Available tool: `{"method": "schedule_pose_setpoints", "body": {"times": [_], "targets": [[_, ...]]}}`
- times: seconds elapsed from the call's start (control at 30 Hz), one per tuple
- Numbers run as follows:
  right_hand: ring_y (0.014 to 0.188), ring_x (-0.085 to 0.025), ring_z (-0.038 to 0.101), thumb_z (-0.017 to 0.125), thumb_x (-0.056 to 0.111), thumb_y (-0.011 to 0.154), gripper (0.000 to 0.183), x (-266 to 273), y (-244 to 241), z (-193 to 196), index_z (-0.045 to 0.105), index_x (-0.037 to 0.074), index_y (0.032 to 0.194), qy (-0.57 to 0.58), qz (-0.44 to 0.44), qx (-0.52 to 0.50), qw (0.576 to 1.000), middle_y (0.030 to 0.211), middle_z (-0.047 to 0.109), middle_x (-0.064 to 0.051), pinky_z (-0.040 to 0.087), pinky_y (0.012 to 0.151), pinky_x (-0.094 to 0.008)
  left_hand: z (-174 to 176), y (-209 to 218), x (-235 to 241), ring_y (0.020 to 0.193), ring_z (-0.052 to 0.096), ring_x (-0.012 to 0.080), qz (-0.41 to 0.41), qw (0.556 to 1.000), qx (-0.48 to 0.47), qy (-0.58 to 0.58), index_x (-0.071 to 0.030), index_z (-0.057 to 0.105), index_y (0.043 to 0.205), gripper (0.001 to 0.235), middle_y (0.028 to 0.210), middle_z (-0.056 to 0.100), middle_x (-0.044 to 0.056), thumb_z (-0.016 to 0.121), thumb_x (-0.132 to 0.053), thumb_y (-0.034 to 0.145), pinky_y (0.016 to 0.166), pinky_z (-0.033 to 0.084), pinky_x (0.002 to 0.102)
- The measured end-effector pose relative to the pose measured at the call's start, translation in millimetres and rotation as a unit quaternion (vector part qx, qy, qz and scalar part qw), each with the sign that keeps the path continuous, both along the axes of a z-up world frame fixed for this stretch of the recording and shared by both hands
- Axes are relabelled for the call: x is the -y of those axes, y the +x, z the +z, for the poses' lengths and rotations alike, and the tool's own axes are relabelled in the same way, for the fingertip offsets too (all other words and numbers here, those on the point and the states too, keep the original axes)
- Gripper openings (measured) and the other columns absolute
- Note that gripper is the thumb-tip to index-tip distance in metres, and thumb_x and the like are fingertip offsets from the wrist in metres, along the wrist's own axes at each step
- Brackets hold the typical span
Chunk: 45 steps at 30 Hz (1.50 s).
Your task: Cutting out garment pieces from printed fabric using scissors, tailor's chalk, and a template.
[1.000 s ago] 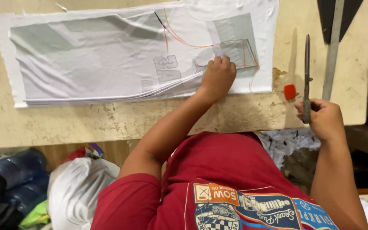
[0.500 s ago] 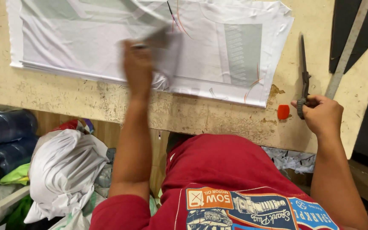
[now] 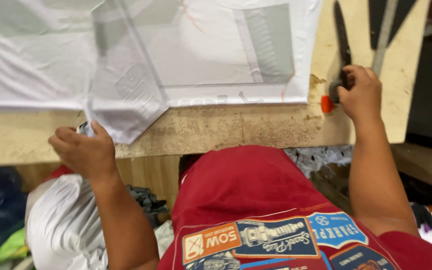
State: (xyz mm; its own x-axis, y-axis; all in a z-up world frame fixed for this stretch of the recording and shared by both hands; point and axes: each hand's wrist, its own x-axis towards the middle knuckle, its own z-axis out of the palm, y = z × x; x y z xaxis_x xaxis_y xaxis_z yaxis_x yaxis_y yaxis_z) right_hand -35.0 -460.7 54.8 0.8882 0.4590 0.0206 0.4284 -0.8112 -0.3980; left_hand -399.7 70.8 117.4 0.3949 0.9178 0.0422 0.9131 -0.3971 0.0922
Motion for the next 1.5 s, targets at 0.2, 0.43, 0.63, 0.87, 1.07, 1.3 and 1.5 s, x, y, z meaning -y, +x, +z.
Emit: {"method": "schedule_pose_setpoints", "body": {"times": [0.2,0.43,0.63,0.87,1.07,1.3,1.5], "targets": [[0.093,-0.033,0.072,0.087,0.018,0.084,0.028,28.6,26.5,-20.1,0.078,0.013,0.111,-0.038,-0.066,0.022,0.997,0.090,0.070,-0.009,0.056,0.089,-0.044,-16.2,83.8,74.7,0.101,0.062,0.0363,-0.406,0.896,0.165,0.074,-0.005,0.067,0.101,0.030,0.111,0.061,0.016,0.084,-0.025,0.085,0.090,0.046,0.047],[0.077,-0.013,0.072,0.082,0.019,0.090,0.008,92.4,172.6,-43.3,0.077,0.019,0.083,0.095,-0.330,0.063,0.937,0.084,0.078,0.001,0.057,0.065,-0.037,-65.0,145.1,183.8,0.136,0.052,0.0368,-0.597,0.781,0.179,-0.018,-0.006,0.064,0.132,0.050,0.144,0.057,0.017,0.069,-0.043,0.098,0.119,0.030,0.060],[0.072,-0.011,0.065,0.081,0.028,0.089,0.016,191.4,319.4,-123.0,0.079,0.025,0.074,0.095,-0.336,-0.004,0.937,0.077,0.073,0.006,0.050,0.057,-0.035,-68.6,154.8,200.9,0.132,0.055,0.0361,-0.583,0.789,0.192,-0.027,-0.006,0.066,0.130,0.048,0.138,0.062,0.016,0.065,-0.043,0.098,0.117,0.032,0.060],[0.098,-0.011,0.068,0.080,0.062,0.088,0.046,76.4,375.0,-107.2,0.075,0.017,0.098,0.221,-0.368,-0.184,0.884,0.101,0.073,0.003,0.057,0.088,-0.039,-63.8,154.7,199.6,0.130,0.059,0.0352,-0.586,0.786,0.196,-0.017,-0.006,0.069,0.123,0.047,0.135,0.066,0.016,0.065,-0.045,0.096,0.118,0.030,0.059],[0.105,-0.017,0.074,0.093,0.011,0.078,0.037,52.8,363.1,-90.9,0.072,0.007,0.108,0.377,-0.387,-0.067,0.839,0.117,0.075,-0.008,0.060,0.097,-0.030,-61.2,156.1,199.2,0.127,0.061,0.0339,-0.581,0.791,0.194,-0.012,-0.008,0.068,0.123,0.044,0.132,0.066,0.013,0.066,-0.042,0.094,0.119,0.031,0.058],[0.080,-0.016,0.059,0.078,-0.008,0.090,0.032,27.2,313.8,20.5,0.054,0.012,0.090,0.424,-0.186,0.030,0.886,0.089,0.060,-0.001,0.059,0.077,-0.034,-60.1,157.4,201.2,0.129,0.060,0.0341,-0.585,0.792,0.173,-0.017,-0.009,0.069,0.124,0.047,0.133,0.066,0.014,0.064,-0.045,0.094,0.120,0.031,0.059],[0.074,-0.015,0.047,0.076,-0.011,0.086,0.029,16.6,294.3,80.1,0.057,0.010,0.092,0.312,-0.111,0.193,0.924,0.086,0.050,-0.001,0.051,0.070,-0.029,-60.9,157.1,201.5,0.132,0.058,0.0326,-0.585,0.793,0.165,-0.026,-0.009,0.070,0.124,0.048,0.135,0.066,0.013,0.061,-0.046,0.096,0.123,0.026,0.058]]}}
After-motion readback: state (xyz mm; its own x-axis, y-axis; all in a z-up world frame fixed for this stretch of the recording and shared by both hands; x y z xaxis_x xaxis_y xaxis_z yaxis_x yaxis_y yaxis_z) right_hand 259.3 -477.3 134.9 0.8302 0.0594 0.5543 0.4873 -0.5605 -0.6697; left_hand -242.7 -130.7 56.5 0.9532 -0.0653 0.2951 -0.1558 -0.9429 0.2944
